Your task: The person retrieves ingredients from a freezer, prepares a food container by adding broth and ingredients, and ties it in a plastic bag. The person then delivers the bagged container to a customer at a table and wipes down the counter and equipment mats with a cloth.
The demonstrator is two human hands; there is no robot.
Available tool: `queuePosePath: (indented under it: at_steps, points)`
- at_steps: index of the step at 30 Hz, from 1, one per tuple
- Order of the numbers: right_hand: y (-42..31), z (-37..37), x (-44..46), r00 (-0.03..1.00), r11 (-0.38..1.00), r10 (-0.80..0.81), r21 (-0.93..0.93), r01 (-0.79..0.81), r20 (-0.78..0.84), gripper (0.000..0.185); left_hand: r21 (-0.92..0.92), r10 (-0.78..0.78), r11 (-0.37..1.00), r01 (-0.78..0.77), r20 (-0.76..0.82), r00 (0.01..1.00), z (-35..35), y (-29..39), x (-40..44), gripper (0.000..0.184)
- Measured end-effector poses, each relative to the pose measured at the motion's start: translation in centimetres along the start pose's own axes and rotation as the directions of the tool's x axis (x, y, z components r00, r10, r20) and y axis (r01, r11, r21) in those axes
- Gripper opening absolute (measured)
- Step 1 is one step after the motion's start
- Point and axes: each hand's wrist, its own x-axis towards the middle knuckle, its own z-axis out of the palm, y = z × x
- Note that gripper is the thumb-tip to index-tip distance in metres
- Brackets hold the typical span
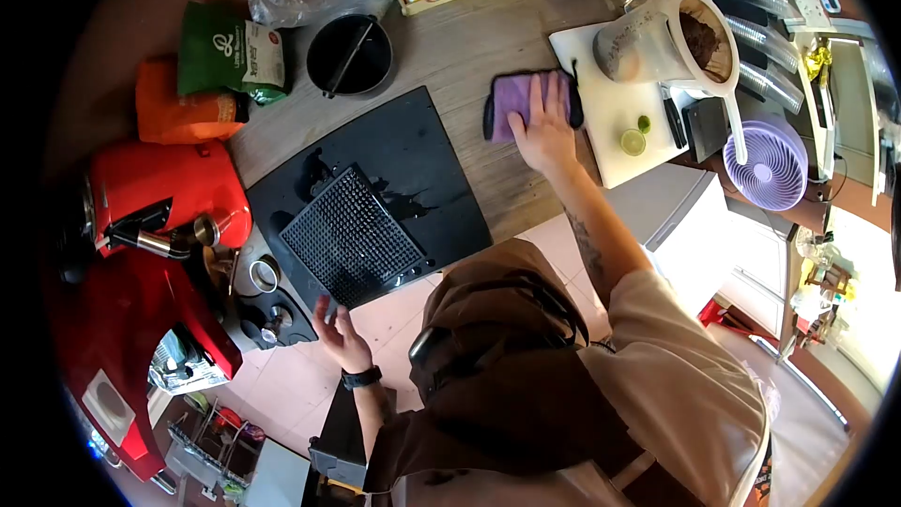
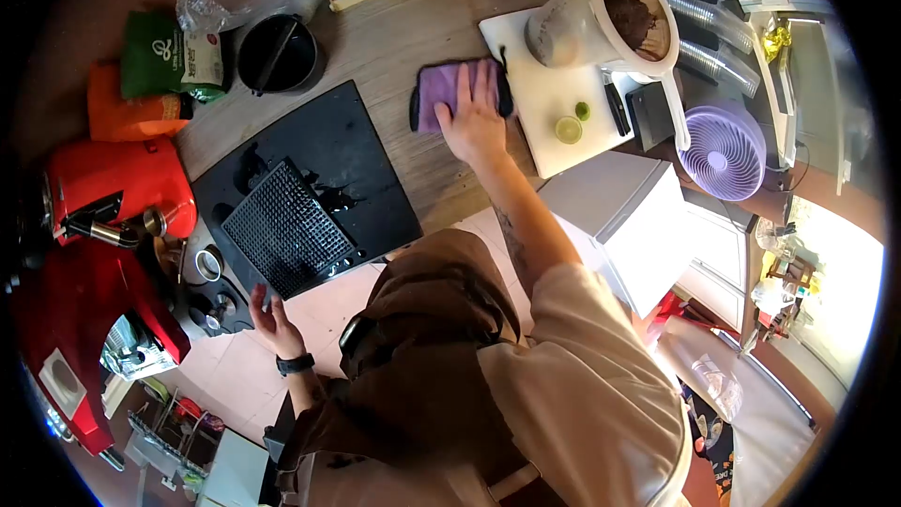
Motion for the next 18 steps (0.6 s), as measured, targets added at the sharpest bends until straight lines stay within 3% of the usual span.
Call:
queuePosePath:
  at_steps: [2,5,8,9,10,12,16,18]
  points:
    - [-0.2,1.6,2.9,0.998,0.995,-0.056,-0.082,0.054,-0.028,0.079,-0.002,-0.034,0.999,0.034,0.046,0.998,-0.3,-0.2,-1.1,0.034]
    - [-1.4,1.7,7.0,0.999,0.999,-0.02,0.029,0.018,0.036,0.078,-0.001,-0.051,0.999,0.051,0.081,0.995,0.4,1.2,-2.1,0.028]
    - [-1.2,2.1,10.2,1.0,1.0,-0.004,0.0,0.004,0.011,0.08,-0.035,-0.094,0.995,0.097,0.088,0.992,1.0,2.0,-3.7,0.022]
    - [-1.8,2.4,11.6,0.999,0.999,0.013,0.052,-0.01,-0.042,0.08,-0.011,-0.077,0.997,0.078,0.072,0.994,1.1,2.2,-4.2,0.02]
    - [-1.7,2.2,12.1,0.997,0.964,0.083,0.254,-0.08,-0.001,0.081,0.021,-0.065,0.998,0.064,0.069,0.995,0.8,2.7,-4.9,0.018]
    - [-0.8,2.9,13.4,0.994,0.937,0.106,0.333,-0.104,0.014,0.08,0.017,-0.118,0.993,0.117,0.054,0.992,0.7,4.1,-6.5,0.017]
    - [-3.0,2.8,16.2,0.995,0.999,0.047,-0.011,-0.047,0.083,0.076,-0.018,-0.192,0.981,0.194,0.052,0.98,1.4,2.7,-6.6,0.015]
    - [-4.7,3.4,15.1,0.991,0.999,-0.011,-0.037,0.016,0.131,0.076,-0.067,-0.201,0.976,0.205,0.066,0.977,1.7,1.6,-7.2,0.014]
